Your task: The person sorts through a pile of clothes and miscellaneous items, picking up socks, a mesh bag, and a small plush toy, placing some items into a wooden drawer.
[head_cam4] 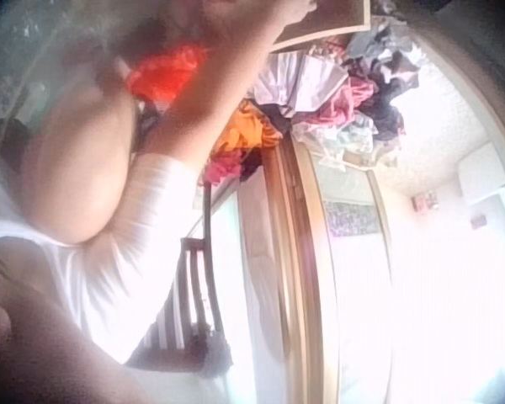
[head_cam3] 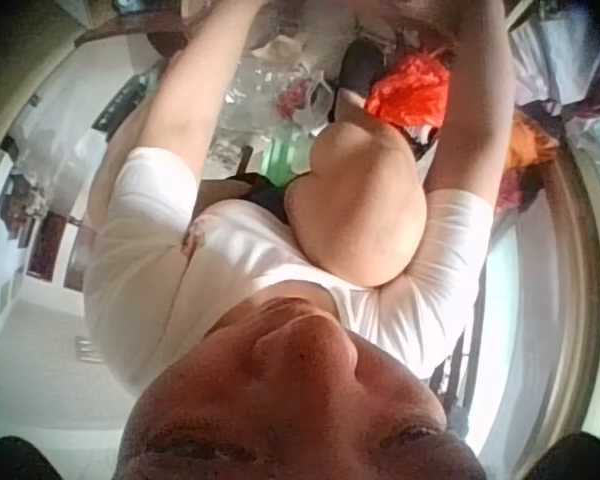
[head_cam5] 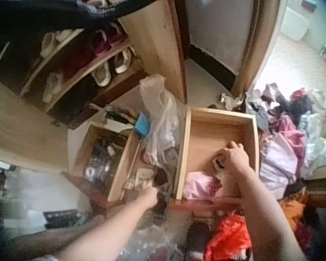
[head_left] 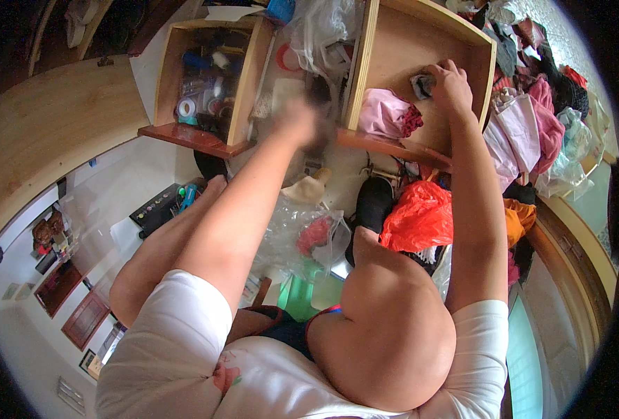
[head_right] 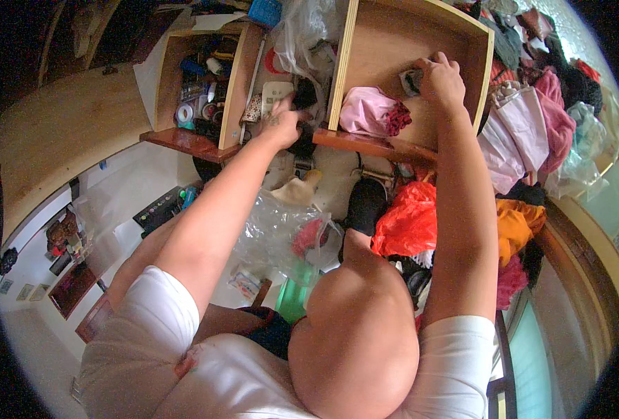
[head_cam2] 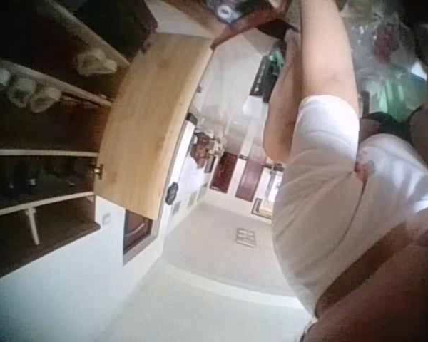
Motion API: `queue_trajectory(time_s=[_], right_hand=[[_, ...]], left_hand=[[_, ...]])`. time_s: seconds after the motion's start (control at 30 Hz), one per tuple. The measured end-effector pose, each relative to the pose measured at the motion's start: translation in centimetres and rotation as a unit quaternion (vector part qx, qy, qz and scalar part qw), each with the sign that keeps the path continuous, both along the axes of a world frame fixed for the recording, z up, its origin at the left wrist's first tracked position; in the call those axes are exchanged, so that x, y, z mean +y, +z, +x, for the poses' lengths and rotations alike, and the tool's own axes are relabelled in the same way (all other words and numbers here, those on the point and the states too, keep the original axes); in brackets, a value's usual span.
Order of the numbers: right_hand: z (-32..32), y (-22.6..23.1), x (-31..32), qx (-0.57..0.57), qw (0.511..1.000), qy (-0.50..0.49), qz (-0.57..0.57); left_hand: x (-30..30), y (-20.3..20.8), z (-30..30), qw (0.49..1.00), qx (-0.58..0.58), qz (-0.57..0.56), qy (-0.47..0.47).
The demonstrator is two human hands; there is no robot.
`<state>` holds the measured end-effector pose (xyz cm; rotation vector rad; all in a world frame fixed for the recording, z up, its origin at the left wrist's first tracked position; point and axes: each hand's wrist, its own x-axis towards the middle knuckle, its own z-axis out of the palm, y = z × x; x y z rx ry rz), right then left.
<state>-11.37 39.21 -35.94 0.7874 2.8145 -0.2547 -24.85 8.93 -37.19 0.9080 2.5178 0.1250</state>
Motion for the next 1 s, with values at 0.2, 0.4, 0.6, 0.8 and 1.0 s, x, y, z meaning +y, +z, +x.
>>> queue_trajectory(time_s=[0.2, 0.4, 0.6, 0.8, 1.0], right_hand=[[2.4, 4.5, -3.4, 0.261, 0.882, -0.282, -0.272], [6.7, 10.6, -12.1, 0.407, 0.712, -0.312, -0.48], [6.5, 12.3, -17.8, 0.315, 0.57, -0.315, -0.69], [9.1, 12.5, -17.2, 0.319, 0.594, -0.244, -0.697], [9.0, 11.6, -17.6, 0.344, 0.332, -0.341, -0.809]], left_hand=[[-2.4, 1.5, -2.4, 0.976, -0.128, 0.154, 0.081], [-3.2, 10.2, 3.8, 0.978, -0.072, 0.198, -0.014], [1.9, 16.9, 10.8, 0.905, -0.151, 0.398, -0.016], [0.3, 15.0, 9.6, 0.742, -0.513, 0.387, 0.191], [-0.4, 15.3, 10.1, 0.657, -0.623, 0.326, 0.273]])
